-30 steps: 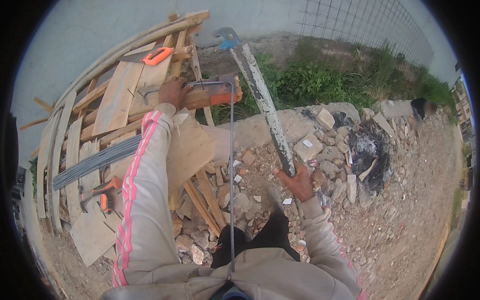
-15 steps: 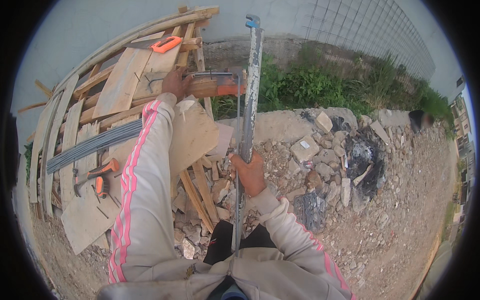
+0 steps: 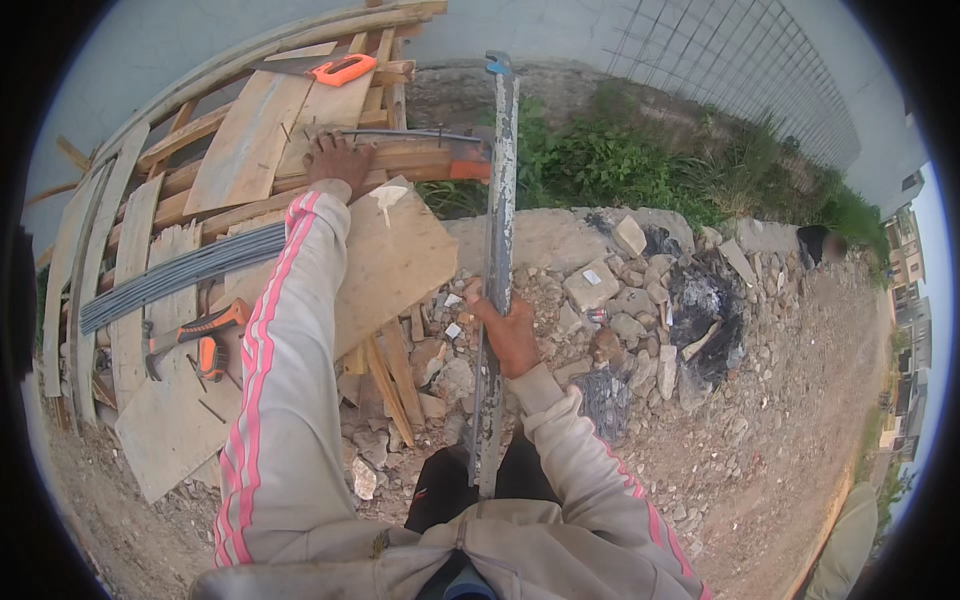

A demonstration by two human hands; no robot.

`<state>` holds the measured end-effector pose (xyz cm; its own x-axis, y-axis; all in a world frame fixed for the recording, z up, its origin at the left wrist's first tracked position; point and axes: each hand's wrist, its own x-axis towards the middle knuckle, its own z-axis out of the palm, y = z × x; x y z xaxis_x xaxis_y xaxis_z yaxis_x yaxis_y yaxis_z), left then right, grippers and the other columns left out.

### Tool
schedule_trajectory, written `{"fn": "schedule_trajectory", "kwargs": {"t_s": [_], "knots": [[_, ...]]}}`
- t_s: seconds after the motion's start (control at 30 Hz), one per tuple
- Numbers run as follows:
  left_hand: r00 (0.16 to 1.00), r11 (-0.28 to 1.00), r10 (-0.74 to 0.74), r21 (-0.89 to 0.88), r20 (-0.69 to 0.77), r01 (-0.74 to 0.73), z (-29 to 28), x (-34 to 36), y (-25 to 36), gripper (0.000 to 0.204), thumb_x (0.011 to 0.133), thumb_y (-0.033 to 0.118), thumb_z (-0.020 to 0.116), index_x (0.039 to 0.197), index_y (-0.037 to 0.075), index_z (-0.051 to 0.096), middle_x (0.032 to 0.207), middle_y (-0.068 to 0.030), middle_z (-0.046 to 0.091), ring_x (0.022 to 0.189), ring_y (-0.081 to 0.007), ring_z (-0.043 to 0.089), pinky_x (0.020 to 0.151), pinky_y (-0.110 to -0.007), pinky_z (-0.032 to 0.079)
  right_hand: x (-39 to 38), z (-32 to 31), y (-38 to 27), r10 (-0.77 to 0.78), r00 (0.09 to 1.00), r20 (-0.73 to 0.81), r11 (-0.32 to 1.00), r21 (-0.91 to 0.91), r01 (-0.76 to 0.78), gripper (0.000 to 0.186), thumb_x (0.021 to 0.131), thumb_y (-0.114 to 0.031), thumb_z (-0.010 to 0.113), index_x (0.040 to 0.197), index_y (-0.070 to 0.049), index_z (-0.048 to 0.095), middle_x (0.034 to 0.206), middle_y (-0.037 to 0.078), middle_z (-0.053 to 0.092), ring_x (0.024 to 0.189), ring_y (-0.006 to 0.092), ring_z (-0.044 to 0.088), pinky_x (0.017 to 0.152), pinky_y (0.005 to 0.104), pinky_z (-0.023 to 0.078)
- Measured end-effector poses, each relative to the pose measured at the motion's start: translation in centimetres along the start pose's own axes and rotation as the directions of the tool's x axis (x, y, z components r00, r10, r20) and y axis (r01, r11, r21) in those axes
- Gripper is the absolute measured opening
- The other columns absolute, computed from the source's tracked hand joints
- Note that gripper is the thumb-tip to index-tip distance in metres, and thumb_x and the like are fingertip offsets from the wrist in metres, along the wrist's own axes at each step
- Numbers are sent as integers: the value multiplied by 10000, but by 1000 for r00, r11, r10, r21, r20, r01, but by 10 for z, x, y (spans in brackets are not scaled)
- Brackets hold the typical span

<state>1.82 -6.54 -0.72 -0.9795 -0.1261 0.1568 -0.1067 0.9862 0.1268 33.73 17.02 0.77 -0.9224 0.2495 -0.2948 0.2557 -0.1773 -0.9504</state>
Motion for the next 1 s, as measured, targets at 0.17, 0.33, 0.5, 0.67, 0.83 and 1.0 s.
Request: {"fn": "schedule_trajectory", "kwargs": {"t_s": [0.17, 0.33, 0.5, 0.67, 0.83, 1.0], "knots": [[1000, 1000, -15, 11, 23, 15, -15, -3, 4, 943, 930, 740, 449, 1588, 72, 349, 1668, -172, 276, 1561, -332, 210, 1214, -594, 222, -22, -37, -21, 13, 998, -56, 982, -185, -23, 306, 931, -285, 766, 1063, -34, 650, 794, 4, 627, 610, 80, 588, 483, 257, 460], [997, 999, -21, 28, 71, 19, -23, -4, 3, 974, 920, 768, 449, 1592, 73, 335, 1662, -172, 286, 1559, -330, 213, 1209, -600, 233, -46, -132, -32, -110, 993, -47, 895, -440, 79, 284, 902, -193, 778, 1085, -19, 648, 808, -1, 623, 654, 94, 598, 538, 273, 489], [999, 996, -14, 86, 30, 11, -17, -3, 3, 978, 925, 784, 414, 1593, 74, 338, 1653, -155, 303, 1538, -330, 265, 1180, -572, 299, -50, -227, -4, -242, 970, -23, 668, -729, 149, 333, 871, -191, 760, 1130, 0, 674, 816, 66, 652, 743, 197, 617, 716, 362, 501], [999, 996, 6, 88, 51, -10, -23, -6, 4, 999, 920, 790, 420, 1595, 59, 325, 1658, -174, 289, 1546, -342, 244, 1199, -579, 271, -17, -237, -32, -243, 969, 38, 540, -825, 168, 399, 890, -332, 790, 1095, -2, 697, 809, 141, 695, 743, 221, 653, 702, 372, 511], [996, 996, -13, 89, 86, 5, -26, -6, 7, 1007, 919, 796, 414, 1596, 57, 323, 1661, -174, 285, 1542, -347, 259, 1201, -575, 281, 32, -261, -39, -264, 954, 144, 445, -859, 252, 495, 920, -431, 754, 1137, 8, 681, 830, 187, 716, 764, 289, 704, 708, 419, 525], [998, 994, 15, 103, 67, -21, -29, -11, 7, 1007, 919, 800, 412, 1597, 60, 323, 1674, -173, 262, 1546, -345, 255, 1215, -574, 261, 62, -275, -65, -221, 961, 165, 252, -943, 219, 537, 918, -472, 742, 1163, 0, 670, 826, 260, 706, 799, 430, 705, 729, 465, 539]]}}
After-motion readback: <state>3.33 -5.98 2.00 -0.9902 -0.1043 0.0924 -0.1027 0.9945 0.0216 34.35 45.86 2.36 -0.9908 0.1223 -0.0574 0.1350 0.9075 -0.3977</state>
